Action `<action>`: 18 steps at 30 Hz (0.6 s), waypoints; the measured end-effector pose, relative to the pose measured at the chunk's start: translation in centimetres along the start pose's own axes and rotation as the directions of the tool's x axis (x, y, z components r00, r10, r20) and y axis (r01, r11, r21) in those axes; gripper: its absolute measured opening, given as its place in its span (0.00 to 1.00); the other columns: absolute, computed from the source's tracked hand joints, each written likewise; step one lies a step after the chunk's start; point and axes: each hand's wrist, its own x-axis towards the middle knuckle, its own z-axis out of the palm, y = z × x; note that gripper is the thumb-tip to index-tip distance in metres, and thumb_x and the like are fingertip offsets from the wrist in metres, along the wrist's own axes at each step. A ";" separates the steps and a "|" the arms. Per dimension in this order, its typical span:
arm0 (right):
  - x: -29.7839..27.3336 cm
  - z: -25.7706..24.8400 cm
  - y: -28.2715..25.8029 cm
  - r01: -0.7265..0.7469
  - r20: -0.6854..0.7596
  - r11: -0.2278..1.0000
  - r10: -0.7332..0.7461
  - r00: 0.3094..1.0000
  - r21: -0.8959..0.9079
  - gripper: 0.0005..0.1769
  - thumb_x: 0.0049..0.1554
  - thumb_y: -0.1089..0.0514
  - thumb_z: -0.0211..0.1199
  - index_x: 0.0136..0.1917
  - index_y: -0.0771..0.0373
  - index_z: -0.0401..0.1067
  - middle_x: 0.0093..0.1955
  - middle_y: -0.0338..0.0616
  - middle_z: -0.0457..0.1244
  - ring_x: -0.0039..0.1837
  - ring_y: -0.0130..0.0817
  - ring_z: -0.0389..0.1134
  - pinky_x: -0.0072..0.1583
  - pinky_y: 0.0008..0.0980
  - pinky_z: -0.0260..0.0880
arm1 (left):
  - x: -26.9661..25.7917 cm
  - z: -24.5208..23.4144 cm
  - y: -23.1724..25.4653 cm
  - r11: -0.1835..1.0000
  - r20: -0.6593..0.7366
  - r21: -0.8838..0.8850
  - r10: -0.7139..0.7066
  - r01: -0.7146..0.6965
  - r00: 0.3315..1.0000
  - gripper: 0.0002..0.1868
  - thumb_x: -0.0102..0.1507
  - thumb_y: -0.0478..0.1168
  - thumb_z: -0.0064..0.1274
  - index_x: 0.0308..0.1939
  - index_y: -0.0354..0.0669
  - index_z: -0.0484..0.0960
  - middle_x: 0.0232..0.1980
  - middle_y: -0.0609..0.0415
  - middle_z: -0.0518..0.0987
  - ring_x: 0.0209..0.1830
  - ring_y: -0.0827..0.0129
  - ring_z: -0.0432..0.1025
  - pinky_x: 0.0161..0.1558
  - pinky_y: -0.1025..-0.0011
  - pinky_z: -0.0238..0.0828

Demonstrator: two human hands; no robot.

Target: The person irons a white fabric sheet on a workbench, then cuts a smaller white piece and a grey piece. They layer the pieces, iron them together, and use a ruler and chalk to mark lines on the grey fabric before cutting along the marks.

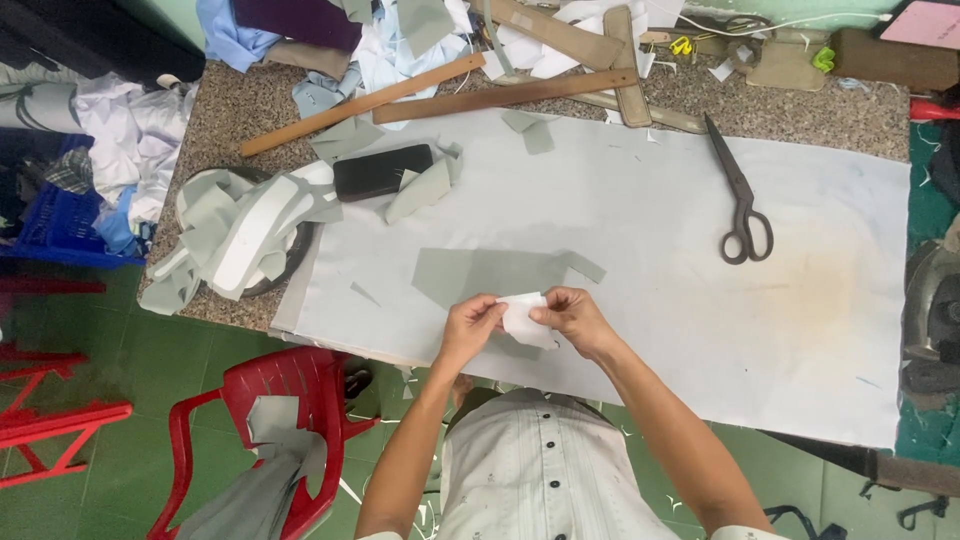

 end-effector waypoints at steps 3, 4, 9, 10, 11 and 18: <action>0.9 -1.2 2.4 -0.016 0.018 0.999 0.015 1.000 0.048 0.13 0.52 0.56 0.76 0.35 0.63 0.75 0.29 0.42 0.65 0.35 0.28 0.66 0.38 0.24 0.70 | -0.6 0.4 0.8 0.996 -0.042 0.087 0.017 -0.013 0.999 0.07 0.67 0.40 0.58 0.43 0.42 0.89 0.34 0.49 0.87 0.31 0.73 0.80 0.36 0.72 0.82; 0.5 -0.9 1.8 -0.017 0.018 0.999 0.016 1.000 0.046 0.13 0.52 0.56 0.76 0.35 0.63 0.75 0.29 0.42 0.65 0.35 0.28 0.66 0.38 0.24 0.70 | -0.7 0.6 0.6 0.996 -0.044 0.085 0.017 -0.013 0.999 0.07 0.67 0.40 0.58 0.43 0.42 0.89 0.34 0.49 0.87 0.31 0.73 0.80 0.36 0.72 0.82; 0.3 -1.0 2.0 -0.021 -0.035 0.992 0.026 0.999 0.122 0.16 0.58 0.46 0.70 0.38 0.61 0.77 0.29 0.40 0.64 0.35 0.29 0.68 0.40 0.27 0.73 | -0.9 2.1 1.2 0.987 -0.175 -0.078 -0.154 0.142 0.973 0.11 0.67 0.44 0.59 0.47 0.43 0.89 0.36 0.50 0.86 0.34 0.75 0.77 0.42 0.72 0.81; 0.5 -1.2 2.2 -0.022 -0.036 0.992 0.027 0.999 0.121 0.16 0.58 0.46 0.70 0.38 0.61 0.77 0.29 0.40 0.64 0.35 0.29 0.68 0.40 0.27 0.73 | -0.8 2.0 0.8 0.987 -0.174 -0.080 -0.154 0.142 0.973 0.11 0.67 0.44 0.59 0.47 0.43 0.89 0.36 0.50 0.86 0.34 0.75 0.77 0.42 0.72 0.81; 0.7 -1.5 2.3 -0.004 -0.081 0.992 0.015 0.997 0.126 0.16 0.59 0.47 0.69 0.40 0.61 0.77 0.31 0.39 0.64 0.35 0.29 0.67 0.41 0.27 0.73 | -0.7 2.0 0.4 0.983 -0.194 -0.107 -0.165 0.147 0.967 0.11 0.67 0.45 0.59 0.47 0.43 0.89 0.37 0.49 0.86 0.34 0.73 0.78 0.42 0.71 0.81; 0.2 -1.4 -3.2 0.083 -0.257 0.990 -0.051 0.965 0.114 0.14 0.58 0.54 0.70 0.51 0.66 0.72 0.39 0.42 0.68 0.40 0.32 0.71 0.44 0.30 0.77 | 1.1 -4.0 4.1 0.955 -0.471 -0.293 -0.188 0.048 0.862 0.09 0.71 0.42 0.47 0.41 0.42 0.77 0.30 0.53 0.80 0.26 0.71 0.78 0.33 0.75 0.84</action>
